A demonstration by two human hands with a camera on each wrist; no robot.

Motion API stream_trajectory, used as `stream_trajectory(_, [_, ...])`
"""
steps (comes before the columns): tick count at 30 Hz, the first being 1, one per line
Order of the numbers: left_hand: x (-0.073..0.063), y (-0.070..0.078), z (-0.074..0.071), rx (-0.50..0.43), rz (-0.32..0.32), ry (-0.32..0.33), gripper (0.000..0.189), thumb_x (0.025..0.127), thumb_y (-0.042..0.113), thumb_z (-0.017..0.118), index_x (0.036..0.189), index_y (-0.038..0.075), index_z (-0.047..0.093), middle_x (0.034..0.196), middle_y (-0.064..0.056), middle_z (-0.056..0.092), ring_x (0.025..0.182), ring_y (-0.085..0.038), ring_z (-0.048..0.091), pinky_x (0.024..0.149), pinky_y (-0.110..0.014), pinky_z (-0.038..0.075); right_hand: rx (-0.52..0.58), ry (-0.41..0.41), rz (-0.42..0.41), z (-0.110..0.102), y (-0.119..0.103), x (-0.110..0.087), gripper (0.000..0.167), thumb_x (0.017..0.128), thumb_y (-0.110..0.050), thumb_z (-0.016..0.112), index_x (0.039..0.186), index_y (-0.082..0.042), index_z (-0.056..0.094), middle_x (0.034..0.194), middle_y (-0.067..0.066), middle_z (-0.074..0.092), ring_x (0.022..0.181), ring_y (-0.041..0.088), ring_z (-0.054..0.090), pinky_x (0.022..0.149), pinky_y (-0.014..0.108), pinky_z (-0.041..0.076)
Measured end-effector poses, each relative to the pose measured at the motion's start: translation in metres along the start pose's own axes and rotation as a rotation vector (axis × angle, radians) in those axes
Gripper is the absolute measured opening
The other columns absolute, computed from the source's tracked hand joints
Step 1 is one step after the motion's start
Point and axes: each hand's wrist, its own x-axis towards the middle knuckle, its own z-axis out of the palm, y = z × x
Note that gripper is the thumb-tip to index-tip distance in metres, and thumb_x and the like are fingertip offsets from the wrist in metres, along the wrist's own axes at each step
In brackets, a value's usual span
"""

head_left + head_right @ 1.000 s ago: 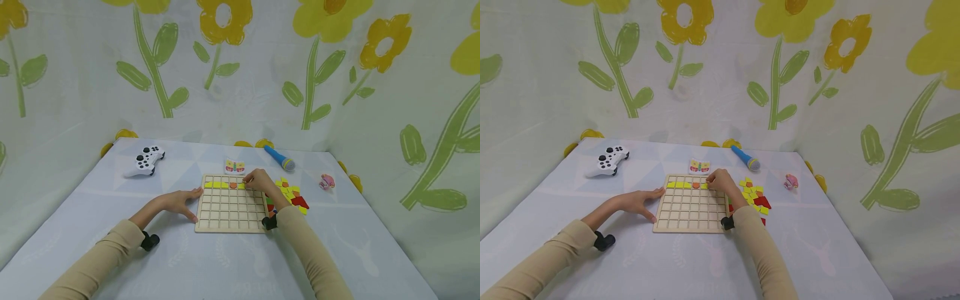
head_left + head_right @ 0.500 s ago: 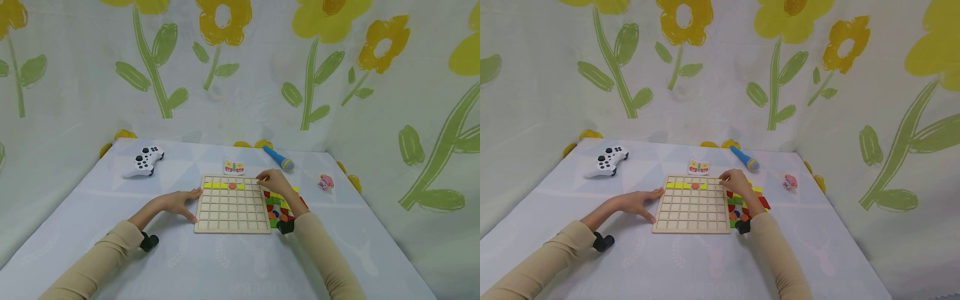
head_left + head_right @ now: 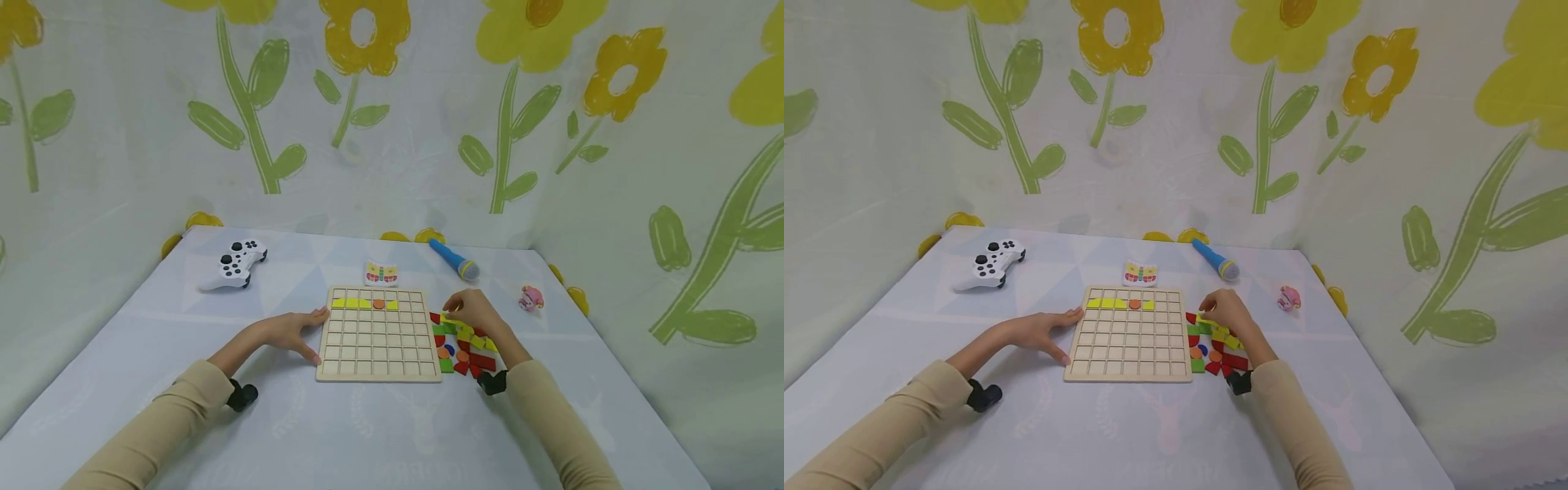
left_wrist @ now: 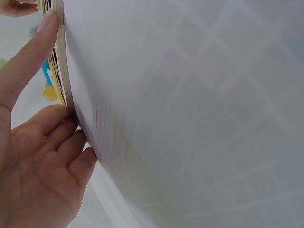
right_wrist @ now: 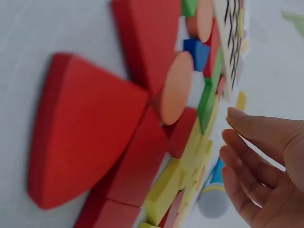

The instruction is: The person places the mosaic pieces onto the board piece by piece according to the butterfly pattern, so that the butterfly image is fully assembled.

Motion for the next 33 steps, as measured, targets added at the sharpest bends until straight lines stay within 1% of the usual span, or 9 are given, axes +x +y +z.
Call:
stream_trajectory(6, [0.001, -0.002, 0.0, 0.007, 0.0, -0.004, 0.107, 0.073, 0.041, 0.082, 0.152, 0.002, 0.022, 0.158, -0.02, 0.013, 0.144, -0.039, 0.012, 0.114, -0.055, 0.015, -0.035, -0.015, 0.023, 0.003, 0.005, -0.001, 0.015, 0.085, -0.014, 0.074, 0.097, -0.004, 0.075, 0.083, 0.002, 0.066, 0.075, 0.017, 0.056, 0.069, 0.029, 0.051])
stream_trajectory(9, [0.003, -0.003, 0.0, -0.005, -0.005, -0.003, 0.106, 0.073, 0.04, 0.082, 0.152, 0.003, 0.022, 0.158, -0.019, 0.013, 0.145, -0.037, 0.012, 0.115, -0.053, 0.014, -0.024, -0.013, 0.038, 0.004, 0.005, -0.001, 0.015, 0.084, -0.013, 0.075, 0.096, -0.004, 0.075, 0.084, 0.003, 0.065, 0.076, 0.018, 0.056, 0.07, 0.03, 0.051])
stream_trajectory(14, [0.004, -0.004, -0.001, 0.002, 0.0, 0.003, 0.106, 0.073, 0.041, 0.082, 0.152, 0.003, 0.022, 0.158, -0.019, 0.014, 0.144, -0.038, 0.013, 0.115, -0.054, 0.015, 0.0, -0.006, 0.049, 0.006, 0.007, 0.0, 0.018, 0.083, -0.011, 0.076, 0.097, -0.002, 0.072, 0.087, 0.005, 0.065, 0.077, 0.02, 0.056, 0.069, 0.03, 0.052])
stream_trajectory(17, [0.005, -0.004, -0.001, 0.001, -0.001, 0.003, 0.106, 0.073, 0.041, 0.083, 0.152, 0.004, 0.022, 0.158, -0.019, 0.014, 0.144, -0.037, 0.013, 0.114, -0.054, 0.015, 0.003, 0.005, 0.058, 0.007, 0.007, 0.002, 0.018, 0.081, -0.011, 0.078, 0.096, -0.003, 0.071, 0.089, 0.006, 0.064, 0.079, 0.02, 0.057, 0.072, 0.032, 0.052])
stream_trajectory(22, [0.004, -0.003, -0.001, 0.004, 0.001, 0.001, 0.106, 0.073, 0.04, 0.083, 0.152, 0.003, 0.022, 0.158, -0.02, 0.014, 0.144, -0.038, 0.013, 0.115, -0.054, 0.015, 0.037, 0.017, 0.061, 0.005, 0.007, 0.004, 0.015, 0.081, -0.009, 0.078, 0.09, -0.005, 0.066, 0.085, 0.005, 0.063, 0.078, 0.021, 0.056, 0.074, 0.033, 0.052])
stream_trajectory(24, [0.004, -0.003, 0.0, 0.005, -0.002, 0.0, 0.106, 0.073, 0.04, 0.083, 0.152, 0.003, 0.022, 0.158, -0.019, 0.014, 0.144, -0.037, 0.013, 0.115, -0.053, 0.015, 0.055, 0.028, 0.047, 0.004, 0.006, 0.005, 0.011, 0.082, -0.007, 0.076, 0.088, -0.005, 0.067, 0.082, 0.005, 0.064, 0.076, 0.02, 0.056, 0.074, 0.032, 0.052])
stream_trajectory(28, [0.004, -0.004, 0.0, -0.001, -0.001, 0.0, 0.106, 0.073, 0.04, 0.083, 0.152, 0.002, 0.023, 0.158, -0.02, 0.014, 0.144, -0.038, 0.013, 0.114, -0.054, 0.015, 0.078, 0.082, -0.019, 0.002, 0.002, 0.006, 0.004, 0.085, -0.004, 0.073, 0.087, -0.003, 0.069, 0.081, 0.004, 0.066, 0.075, 0.019, 0.058, 0.074, 0.032, 0.054])
stream_trajectory(30, [0.004, -0.004, 0.0, -0.002, 0.003, 0.001, 0.106, 0.073, 0.04, 0.083, 0.152, 0.002, 0.023, 0.158, -0.02, 0.014, 0.144, -0.038, 0.013, 0.114, -0.054, 0.015, 0.085, 0.113, -0.057, 0.002, -0.001, 0.008, 0.003, 0.086, -0.004, 0.071, 0.088, -0.002, 0.07, 0.082, 0.004, 0.067, 0.076, 0.019, 0.06, 0.074, 0.034, 0.055])
stream_trajectory(33, [0.004, -0.004, 0.0, -0.001, 0.006, 0.002, 0.106, 0.073, 0.04, 0.083, 0.152, 0.002, 0.023, 0.158, -0.02, 0.014, 0.144, -0.037, 0.013, 0.115, -0.053, 0.015, 0.109, 0.135, -0.101, 0.004, -0.006, 0.01, 0.004, 0.087, -0.004, 0.07, 0.091, -0.003, 0.072, 0.084, 0.004, 0.069, 0.078, 0.02, 0.062, 0.076, 0.035, 0.055])
